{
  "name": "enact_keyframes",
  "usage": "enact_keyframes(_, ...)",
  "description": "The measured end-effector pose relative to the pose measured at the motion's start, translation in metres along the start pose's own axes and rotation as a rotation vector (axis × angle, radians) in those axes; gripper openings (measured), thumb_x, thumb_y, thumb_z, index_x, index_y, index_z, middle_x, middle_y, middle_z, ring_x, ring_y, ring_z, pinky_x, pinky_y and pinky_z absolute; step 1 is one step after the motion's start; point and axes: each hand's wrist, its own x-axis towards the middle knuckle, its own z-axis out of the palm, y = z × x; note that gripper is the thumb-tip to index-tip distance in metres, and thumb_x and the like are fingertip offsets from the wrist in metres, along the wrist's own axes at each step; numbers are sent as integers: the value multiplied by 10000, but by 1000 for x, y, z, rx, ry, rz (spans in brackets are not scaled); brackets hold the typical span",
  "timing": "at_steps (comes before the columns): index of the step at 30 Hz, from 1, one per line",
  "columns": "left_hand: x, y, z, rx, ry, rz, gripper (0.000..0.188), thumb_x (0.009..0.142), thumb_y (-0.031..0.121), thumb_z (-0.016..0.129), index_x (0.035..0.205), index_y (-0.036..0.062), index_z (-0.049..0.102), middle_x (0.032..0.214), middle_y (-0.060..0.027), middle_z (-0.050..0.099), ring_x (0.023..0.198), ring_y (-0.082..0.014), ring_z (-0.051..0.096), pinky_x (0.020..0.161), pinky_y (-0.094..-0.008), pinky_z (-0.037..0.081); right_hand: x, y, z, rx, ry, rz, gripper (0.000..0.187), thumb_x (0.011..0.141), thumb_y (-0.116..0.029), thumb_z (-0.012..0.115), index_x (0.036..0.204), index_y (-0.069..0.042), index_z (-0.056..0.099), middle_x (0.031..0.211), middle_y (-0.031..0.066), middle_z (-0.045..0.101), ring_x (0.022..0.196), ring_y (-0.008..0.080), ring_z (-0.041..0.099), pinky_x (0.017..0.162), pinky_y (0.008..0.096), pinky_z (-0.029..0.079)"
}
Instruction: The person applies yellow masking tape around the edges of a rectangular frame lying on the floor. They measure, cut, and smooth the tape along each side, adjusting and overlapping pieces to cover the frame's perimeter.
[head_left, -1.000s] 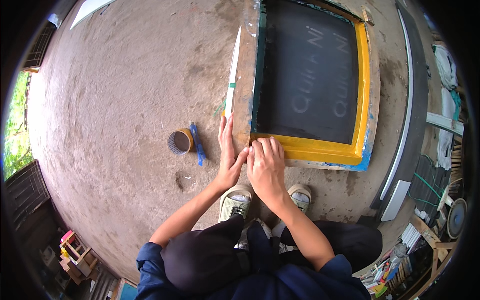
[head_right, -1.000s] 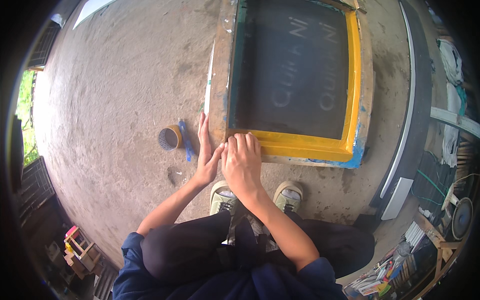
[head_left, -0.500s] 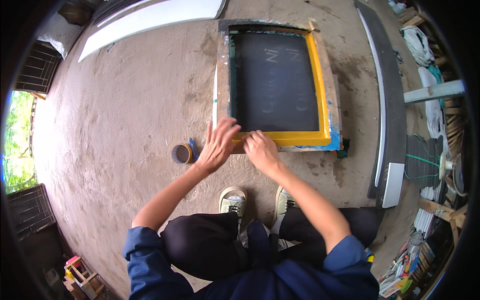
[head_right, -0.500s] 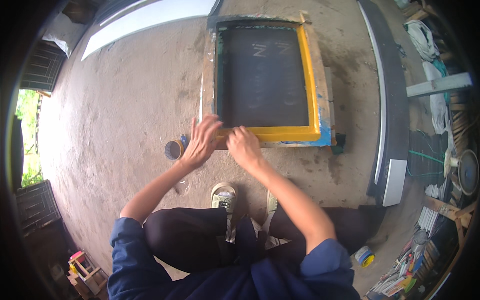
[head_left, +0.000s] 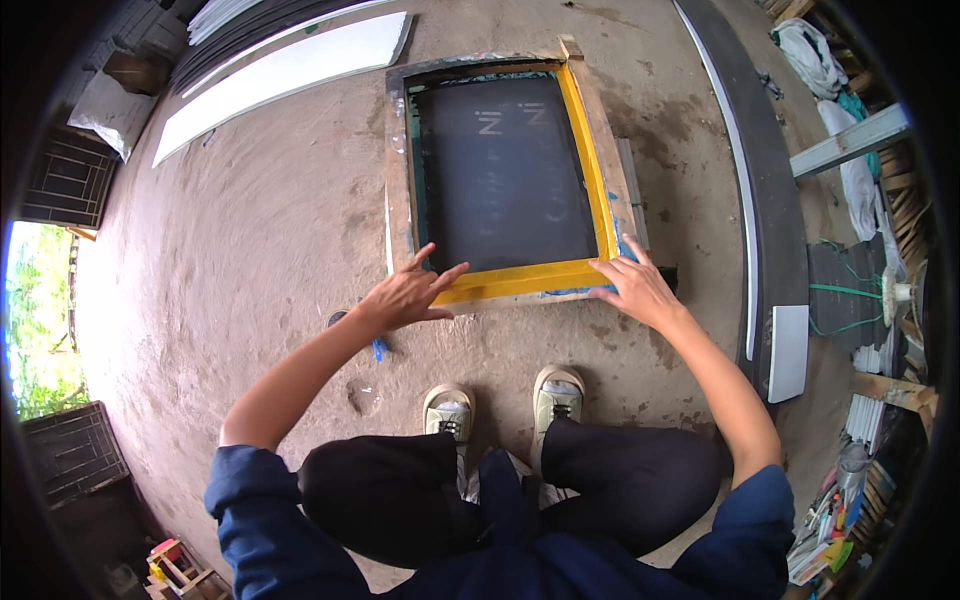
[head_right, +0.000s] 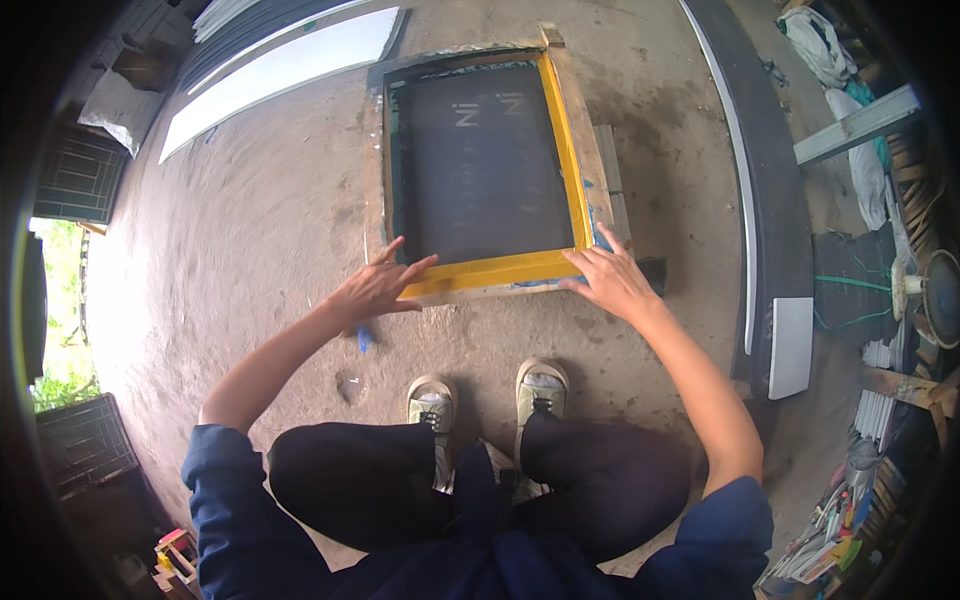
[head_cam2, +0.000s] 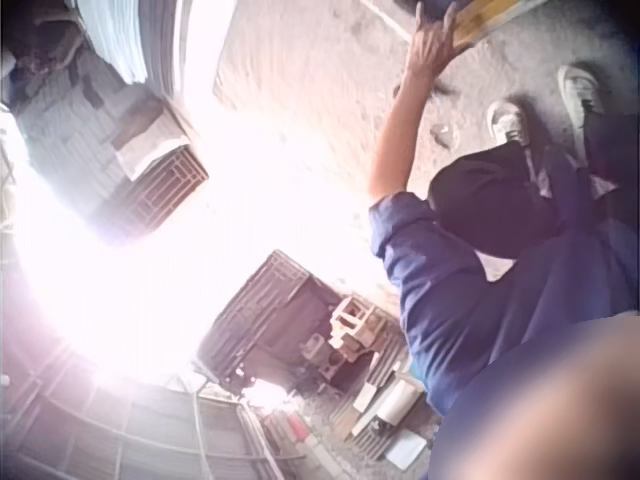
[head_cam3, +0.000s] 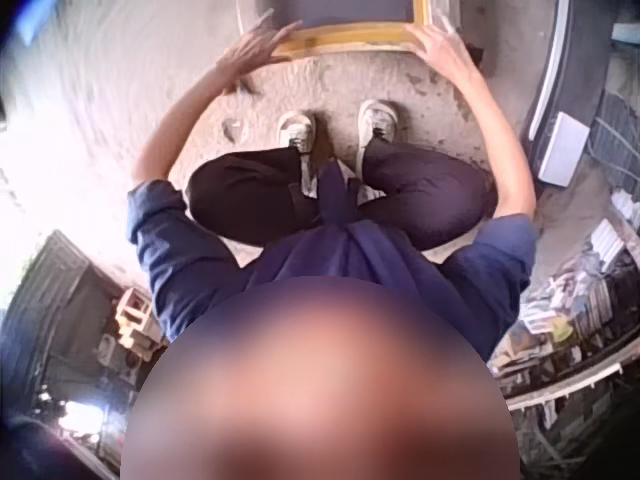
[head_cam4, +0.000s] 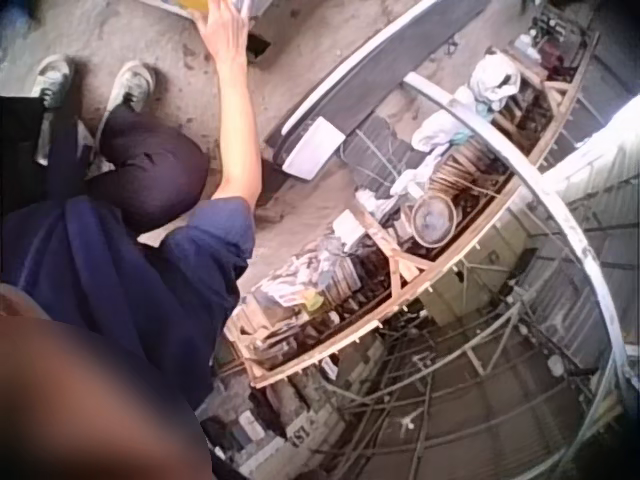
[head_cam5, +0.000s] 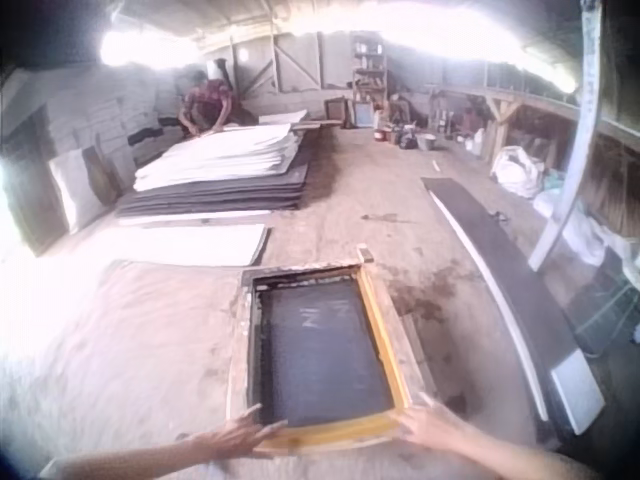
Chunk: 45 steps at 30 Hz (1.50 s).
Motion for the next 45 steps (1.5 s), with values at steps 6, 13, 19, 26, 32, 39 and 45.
enact_keyframes(6,63,-27,-18,88,208,469,564,839,210,576,1372,175,397,1276,-6,499,1243,-162,442,1170,-452,190,9,20,29,116,565,214,480,975,-337,396,1351,-38,404,1356,137,395,1278,309,336,1086,452,221)
enact_keyframes(13,158,-2,6,-88,98,673,528,934,312,402,1448,284,286,1513,125,234,1409,-121,184,1164,-502,45,10,25,50,338,523,379,481,964,-304,421,1358,-31,382,1364,135,360,1264,325,306,1069,463,228)
enact_keyframes(19,166,18,3,-65,57,456,516,957,445,342,1452,373,212,1502,211,189,1410,-78,133,1165,-521,-5,15,22,45,354,535,369,495,950,-284,454,1363,-21,378,1352,144,349,1246,323,319,1052,455,253)
enact_keyframes(26,178,29,5,-50,136,421,497,952,457,361,1432,407,245,1452,164,289,1393,-113,183,1141,-603,19,15,19,44,326,517,394,506,944,-277,470,1373,-26,372,1361,140,339,1243,323,320,1048,464,251)
enact_keyframes(32,205,44,7,-54,446,422,501,925,475,438,1406,418,312,1199,-20,388,1286,-191,308,1127,-635,72,14,20,43,286,508,383,507,940,-271,472,1378,-39,369,1364,134,338,1244,323,321,1056,470,237)
enact_keyframes(39,198,45,9,-15,476,168,579,914,548,394,1428,289,329,1388,-34,332,1359,-250,248,1119,-620,96,14,19,43,195,514,380,509,931,-291,481,1372,-59,382,1347,118,367,1246,321,326,1070,480,222)
enact_keyframes(45,108,-5,-10,114,525,-212,719,856,403,613,1422,96,294,1417,-99,276,1367,-288,197,1095,-642,138,22,-15,18,-111,346,269,551,932,-368,472,1378,-60,376,1351,117,401,1294,294,321,1115,491,193)
